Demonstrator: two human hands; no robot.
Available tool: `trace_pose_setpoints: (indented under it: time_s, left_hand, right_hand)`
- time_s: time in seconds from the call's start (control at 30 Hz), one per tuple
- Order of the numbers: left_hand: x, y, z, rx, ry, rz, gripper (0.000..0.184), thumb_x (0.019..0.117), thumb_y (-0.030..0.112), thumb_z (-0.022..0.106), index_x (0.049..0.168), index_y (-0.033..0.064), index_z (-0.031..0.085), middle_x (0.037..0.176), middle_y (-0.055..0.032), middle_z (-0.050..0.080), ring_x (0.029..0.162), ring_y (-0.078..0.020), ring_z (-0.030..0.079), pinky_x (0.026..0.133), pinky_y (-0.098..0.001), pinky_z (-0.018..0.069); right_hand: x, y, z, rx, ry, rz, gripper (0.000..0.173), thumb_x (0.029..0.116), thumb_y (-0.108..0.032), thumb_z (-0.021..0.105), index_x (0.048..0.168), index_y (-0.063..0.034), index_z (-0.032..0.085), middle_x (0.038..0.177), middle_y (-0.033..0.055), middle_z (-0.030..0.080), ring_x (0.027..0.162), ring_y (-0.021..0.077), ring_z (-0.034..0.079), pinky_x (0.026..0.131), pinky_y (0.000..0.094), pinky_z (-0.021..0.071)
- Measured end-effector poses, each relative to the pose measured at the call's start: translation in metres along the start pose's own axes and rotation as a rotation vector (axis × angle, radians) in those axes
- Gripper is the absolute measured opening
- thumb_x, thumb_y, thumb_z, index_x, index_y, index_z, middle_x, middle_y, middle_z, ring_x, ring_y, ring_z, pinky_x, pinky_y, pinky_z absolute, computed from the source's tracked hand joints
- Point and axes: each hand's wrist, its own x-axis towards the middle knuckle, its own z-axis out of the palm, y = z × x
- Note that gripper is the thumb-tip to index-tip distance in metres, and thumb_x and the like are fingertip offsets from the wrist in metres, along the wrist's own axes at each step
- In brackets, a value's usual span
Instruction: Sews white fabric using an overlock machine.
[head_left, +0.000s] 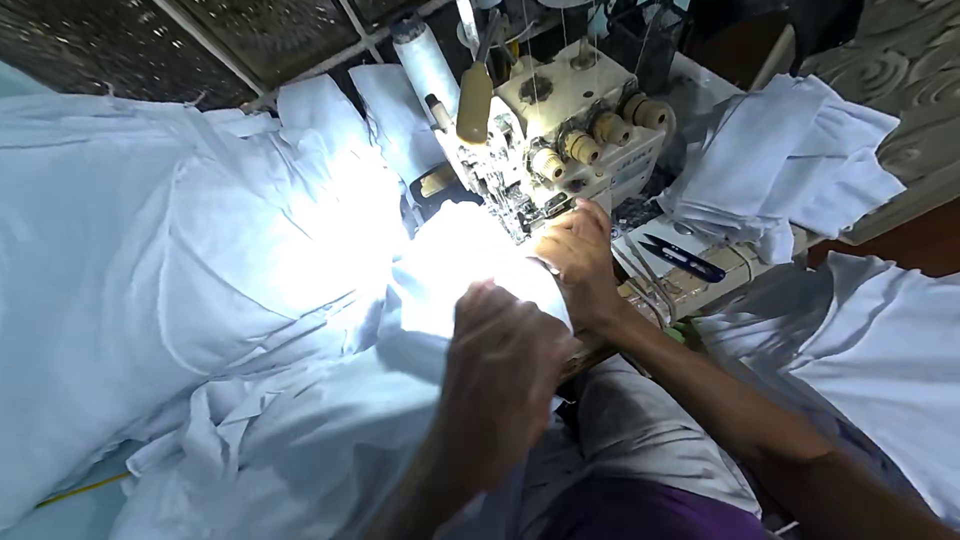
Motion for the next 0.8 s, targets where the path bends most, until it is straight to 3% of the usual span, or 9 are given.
trace_pose_setpoints:
  time_s: [0.13,0.33,0.57,0.7,0.8]
  left_hand:
    - [-0.020,0.018,0.040,0.041,0.011,-0.071,0.030,0.1028,0.021,0.054,0.082,0.0064,0.070,0.068,-0.0046,0.061,0.072,-0.0190,0.061,0.104,-0.0418,0.0407]
    - [-0.026,0.016,0.068,0.118,0.022,-0.075,0.025,0.0972,0.017,0.059,0.077,0.0083,0.069,0.065,-0.0035,0.059,0.068,-0.0209,0.060,0.100,-0.0425,0.0412]
    - [-0.010,-0.006,0.062,0.201,0.022,-0.101,0.024,0.0950,0.015,0.061,0.075,0.0056,0.069,0.062,-0.0055,0.058,0.066,-0.0240,0.060,0.099,-0.0493,0.0421]
    - [0.004,-0.022,0.054,0.248,0.022,-0.132,0.022,0.0935,0.015,0.062,0.076,0.0041,0.069,0.064,-0.0078,0.058,0.066,-0.0274,0.058,0.084,-0.0508,0.0417]
    - [0.013,-0.034,0.050,0.288,0.010,-0.173,0.022,0.0952,0.015,0.061,0.081,0.0009,0.071,0.066,-0.0119,0.061,0.066,-0.0333,0.061,0.072,-0.0546,0.0431]
  right_hand:
    - [-0.017,-0.002,-0.006,0.206,-0.022,0.160,0.007,0.0884,0.000,0.068,0.088,-0.0032,0.074,0.105,0.0140,0.068,0.118,0.0340,0.057,0.104,0.0480,0.0414]
    - [-0.036,0.004,0.002,0.277,0.123,0.148,0.009,0.0879,-0.001,0.069,0.082,-0.0053,0.075,0.098,0.0133,0.068,0.121,0.0313,0.056,0.108,0.0409,0.0385]
    - [-0.032,0.005,0.000,0.272,0.076,0.206,0.008,0.0843,-0.003,0.071,0.083,-0.0073,0.077,0.098,0.0125,0.069,0.124,0.0352,0.054,0.110,0.0466,0.0361]
    - [-0.022,-0.003,-0.016,0.228,-0.072,0.310,0.013,0.0826,-0.002,0.072,0.091,-0.0078,0.079,0.106,0.0153,0.069,0.125,0.0410,0.053,0.107,0.0558,0.0384]
    - [-0.011,-0.007,-0.029,0.172,-0.250,0.346,0.024,0.0859,0.004,0.064,0.102,-0.0065,0.078,0.116,0.0181,0.067,0.130,0.0458,0.050,0.106,0.0620,0.0386]
